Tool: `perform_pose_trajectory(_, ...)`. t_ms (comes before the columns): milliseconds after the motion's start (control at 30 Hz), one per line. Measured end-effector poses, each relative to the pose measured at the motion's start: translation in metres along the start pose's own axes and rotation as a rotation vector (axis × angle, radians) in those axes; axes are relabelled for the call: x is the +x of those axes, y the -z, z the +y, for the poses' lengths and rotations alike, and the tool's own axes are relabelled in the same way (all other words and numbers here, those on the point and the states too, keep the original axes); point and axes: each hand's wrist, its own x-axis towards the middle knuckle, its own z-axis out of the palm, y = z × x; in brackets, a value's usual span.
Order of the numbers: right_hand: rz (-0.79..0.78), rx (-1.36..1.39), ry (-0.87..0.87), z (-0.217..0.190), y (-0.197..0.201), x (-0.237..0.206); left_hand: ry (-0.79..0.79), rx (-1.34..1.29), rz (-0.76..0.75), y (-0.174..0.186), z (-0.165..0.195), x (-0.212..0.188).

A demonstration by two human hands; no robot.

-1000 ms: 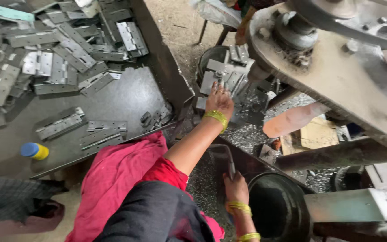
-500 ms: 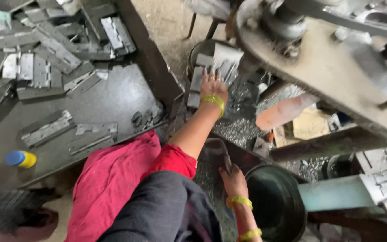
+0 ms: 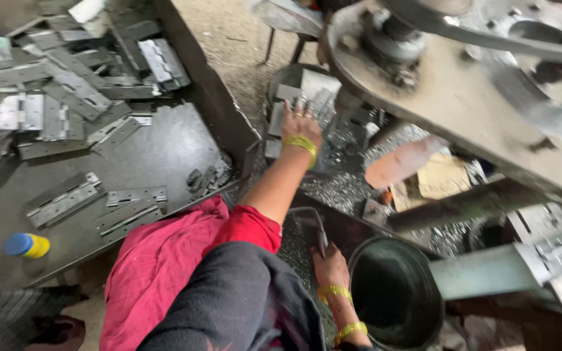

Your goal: The person repeatedly places metal hinge pieces into a press machine, operates the lever to punch holes, and removes the processed pieces. The cycle continues with multiple hinge units handled one at a time.

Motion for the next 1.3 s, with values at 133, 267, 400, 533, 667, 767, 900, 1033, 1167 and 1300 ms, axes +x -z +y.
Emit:
perform_pose_trajectory(133,0.171,0.023,0.185,-0.026,0.040,-0.007,-0.041,0.047,0.064,-0.004,-0.003,-0.010)
perform_pose_trajectory(267,0.447,0.172,0.379,-0.060,0.083,-0.025,-0.131,0.069,0.235,-0.030,-0.007,-0.058)
perform_pose_trajectory(400,0.509,0.240,0.450,-0.080,0.103,-0.041,-0.314,-0.109,0.341,-0.062,-0.031,-0.113)
perform_pose_trajectory(533,0.501,0.295,0.404,-0.088,0.112,-0.052,-0.595,-0.255,0.648,-0.065,-0.042,-0.121)
perform_pose_trajectory(667,0.536,0.354,0.408,-0.092,0.117,-0.055,-0.455,-0.224,0.713,-0.038,-0.004,-0.090)
perform_pose_trajectory(767,0.481,0.346,0.356,-0.092,0.119,-0.056,-0.117,-0.461,0.521,-0.019,0.028,-0.072)
perform_pose_trajectory(900,0.491,0.411,0.390,-0.088,0.120,-0.057,0.175,-0.733,0.183,-0.015,0.025,-0.077)
perform_pose_trajectory(1033,0.510,0.303,0.364,-0.090,0.119,-0.056,-0.136,-0.140,0.222,-0.026,-0.008,-0.098)
perform_pose_trajectory(1167,0.543,0.257,0.390,-0.093,0.118,-0.056,-0.173,-0.123,0.175,-0.036,-0.013,-0.101)
perform_pose_trajectory(1300,0.507,0.285,0.352,-0.092,0.120,-0.058,-0.108,-0.024,0.113,-0.049,0.002,-0.088)
